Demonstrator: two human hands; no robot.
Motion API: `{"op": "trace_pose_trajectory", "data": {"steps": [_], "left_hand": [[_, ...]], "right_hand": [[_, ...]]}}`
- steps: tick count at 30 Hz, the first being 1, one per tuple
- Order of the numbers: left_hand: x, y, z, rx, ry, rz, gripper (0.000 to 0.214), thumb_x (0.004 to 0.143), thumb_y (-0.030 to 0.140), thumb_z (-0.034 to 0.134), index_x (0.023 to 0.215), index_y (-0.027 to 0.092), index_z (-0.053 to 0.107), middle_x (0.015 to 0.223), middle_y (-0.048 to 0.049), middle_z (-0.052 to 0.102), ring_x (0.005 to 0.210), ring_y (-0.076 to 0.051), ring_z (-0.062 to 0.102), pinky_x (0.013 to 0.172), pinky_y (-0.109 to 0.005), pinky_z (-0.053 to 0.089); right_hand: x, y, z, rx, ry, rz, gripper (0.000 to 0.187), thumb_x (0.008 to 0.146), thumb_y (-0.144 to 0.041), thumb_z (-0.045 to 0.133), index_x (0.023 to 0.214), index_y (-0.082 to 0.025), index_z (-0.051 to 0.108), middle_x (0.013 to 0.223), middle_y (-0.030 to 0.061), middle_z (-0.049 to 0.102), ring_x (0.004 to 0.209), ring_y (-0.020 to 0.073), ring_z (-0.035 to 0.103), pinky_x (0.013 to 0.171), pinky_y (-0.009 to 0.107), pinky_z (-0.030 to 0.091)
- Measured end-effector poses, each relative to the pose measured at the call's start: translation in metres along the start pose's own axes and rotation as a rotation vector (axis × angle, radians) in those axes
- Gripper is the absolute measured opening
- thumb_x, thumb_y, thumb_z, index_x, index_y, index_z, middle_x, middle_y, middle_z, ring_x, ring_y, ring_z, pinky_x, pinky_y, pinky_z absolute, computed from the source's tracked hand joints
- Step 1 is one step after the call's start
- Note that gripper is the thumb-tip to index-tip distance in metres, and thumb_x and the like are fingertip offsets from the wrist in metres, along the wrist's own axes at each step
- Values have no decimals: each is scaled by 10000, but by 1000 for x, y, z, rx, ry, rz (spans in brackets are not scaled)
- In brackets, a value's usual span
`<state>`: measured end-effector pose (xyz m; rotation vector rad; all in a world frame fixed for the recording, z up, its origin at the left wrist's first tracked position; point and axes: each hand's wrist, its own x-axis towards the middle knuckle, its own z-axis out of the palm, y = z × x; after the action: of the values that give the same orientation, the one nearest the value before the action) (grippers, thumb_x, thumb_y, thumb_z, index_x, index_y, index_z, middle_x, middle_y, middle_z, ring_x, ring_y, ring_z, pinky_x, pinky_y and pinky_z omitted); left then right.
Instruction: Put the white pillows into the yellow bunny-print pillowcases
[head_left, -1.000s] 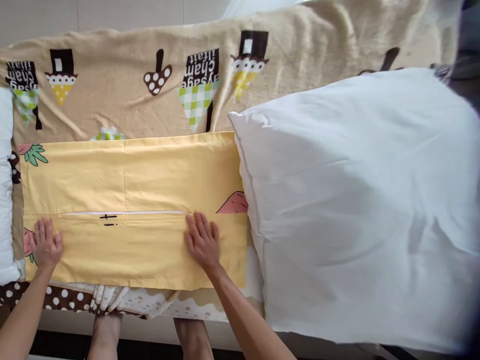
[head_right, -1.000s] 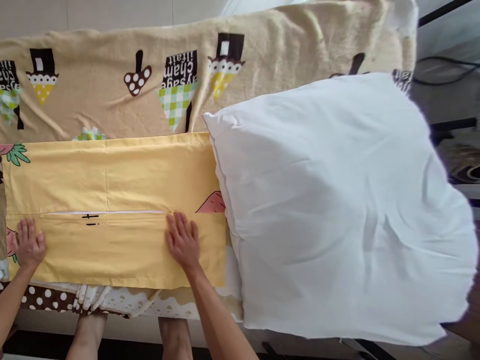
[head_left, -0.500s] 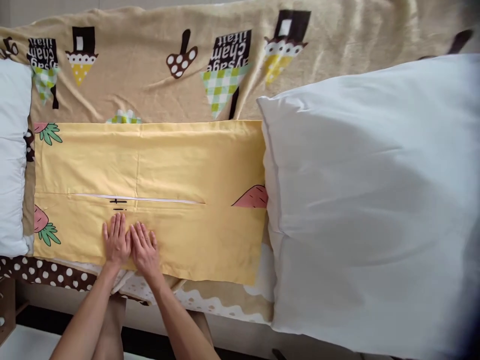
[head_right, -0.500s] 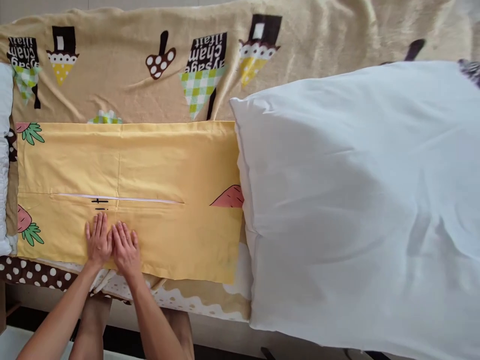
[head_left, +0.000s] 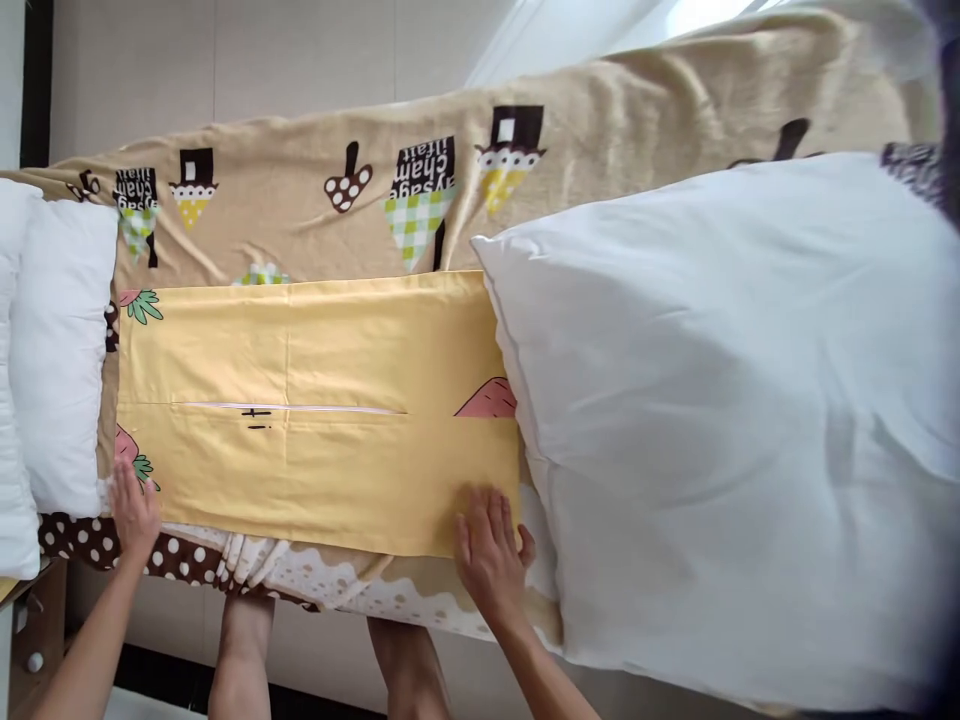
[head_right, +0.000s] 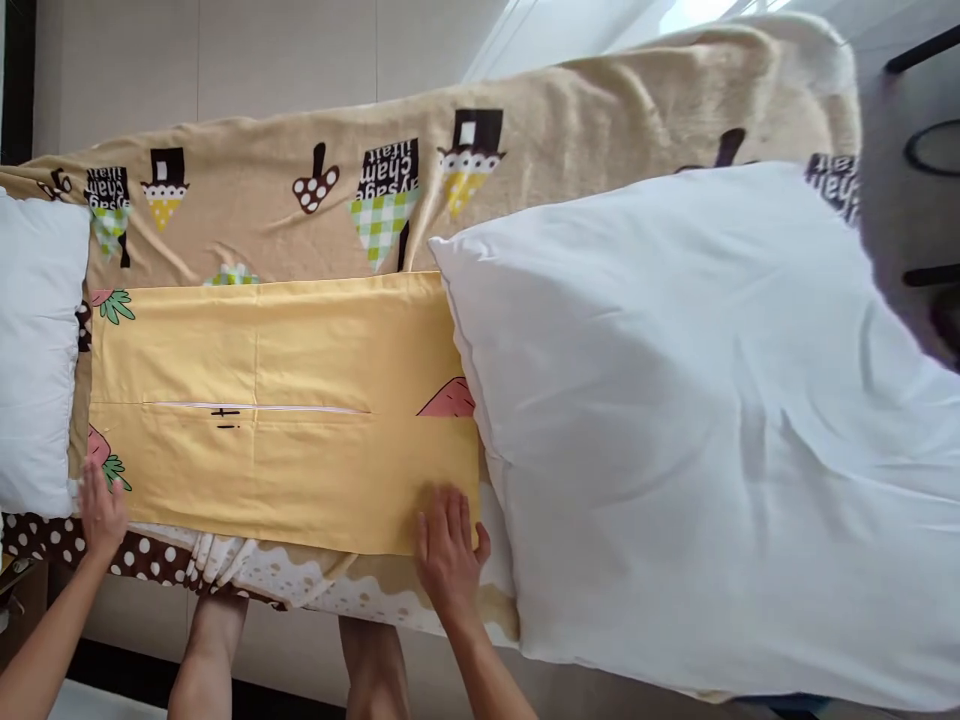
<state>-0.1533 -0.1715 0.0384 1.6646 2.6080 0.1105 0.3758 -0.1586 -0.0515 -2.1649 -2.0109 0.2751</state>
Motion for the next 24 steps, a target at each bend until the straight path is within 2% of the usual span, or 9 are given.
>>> {"op": "trace_pose_trajectory", "data": {"steps": [2, 4, 7, 10, 12, 14, 19, 22, 24], "left_hand": [[7, 52, 11, -88, -51, 154, 669, 953, 312, 398, 1564, 199, 150, 1584, -146, 280, 1474, -259, 244, 1196, -494, 241], [14, 112, 25, -151, -176, 327, 624, 932, 213, 393, 1539, 196, 252, 1559, -129, 346, 1463, -243, 282, 1201, -481, 230], [24, 193, 46, -170, -250, 453, 567, 867, 131, 425, 1431, 182, 454, 1483, -151, 448, 1410, -268, 368, 1145, -469, 299], [34, 237, 58, -154, -320, 451, 445, 869, 157, 457, 1302, 174, 560, 1344, -157, 560, 1283, -286, 477, 1064, -449, 362], [41, 243, 59, -134, -348, 403, 384, 872, 170, 470, 1240, 175, 578, 1267, -151, 595, 1198, -288, 510, 1009, -443, 384], [45, 238, 54, -108, -377, 380, 350, 853, 161, 489, 1188, 183, 585, 1206, -141, 611, 1135, -290, 521, 947, -438, 396], [40, 220, 35, -82, -497, 483, 249, 837, 152, 482, 1052, 196, 599, 1026, -98, 637, 1010, -267, 545, 866, -427, 386], [30, 219, 32, -90, -530, 488, 220, 850, 189, 490, 1044, 178, 596, 1027, -109, 632, 1007, -274, 548, 852, -432, 388], [27, 221, 32, -97, -550, 436, 201, 861, 224, 497, 1027, 167, 594, 1033, -122, 632, 1018, -282, 550, 839, -428, 395]], "right_hand": [[24, -33, -8, 76, 9, -79, 543, 950, -258, 369, 1490, -198, 357, 1460, 171, 477, 1338, 266, 462, 1077, 464, 288], [51, -84, -12, 190, -48, -217, 505, 932, -220, 388, 1435, -223, 430, 1427, 137, 520, 1328, 237, 468, 1060, 417, 309], [86, -165, -6, 338, -181, -382, 444, 910, -165, 389, 1325, -224, 532, 1334, 97, 593, 1281, 207, 485, 1049, 360, 316], [111, -214, 6, 361, -293, -360, 461, 856, -115, 407, 1287, -192, 550, 1323, 104, 582, 1243, 223, 478, 1041, 360, 308], [120, -222, 11, 347, -350, -338, 470, 832, -96, 419, 1275, -180, 552, 1305, 111, 583, 1206, 232, 483, 1010, 363, 318], [123, -216, 11, 344, -389, -365, 430, 835, -103, 436, 1232, -192, 576, 1267, 100, 602, 1163, 230, 499, 978, 360, 326], [120, -197, -1, 385, -505, -481, 344, 877, -130, 435, 1158, -217, 613, 1202, 69, 648, 1115, 207, 531, 949, 363, 325], [126, -209, -3, 384, -549, -460, 337, 905, -148, 393, 1134, -210, 632, 1171, 80, 659, 1085, 218, 542, 932, 372, 347], [138, -225, 0, 381, -550, -462, 408, 875, -132, 406, 1228, -205, 596, 1260, 102, 618, 1129, 244, 523, 950, 394, 354]]}}
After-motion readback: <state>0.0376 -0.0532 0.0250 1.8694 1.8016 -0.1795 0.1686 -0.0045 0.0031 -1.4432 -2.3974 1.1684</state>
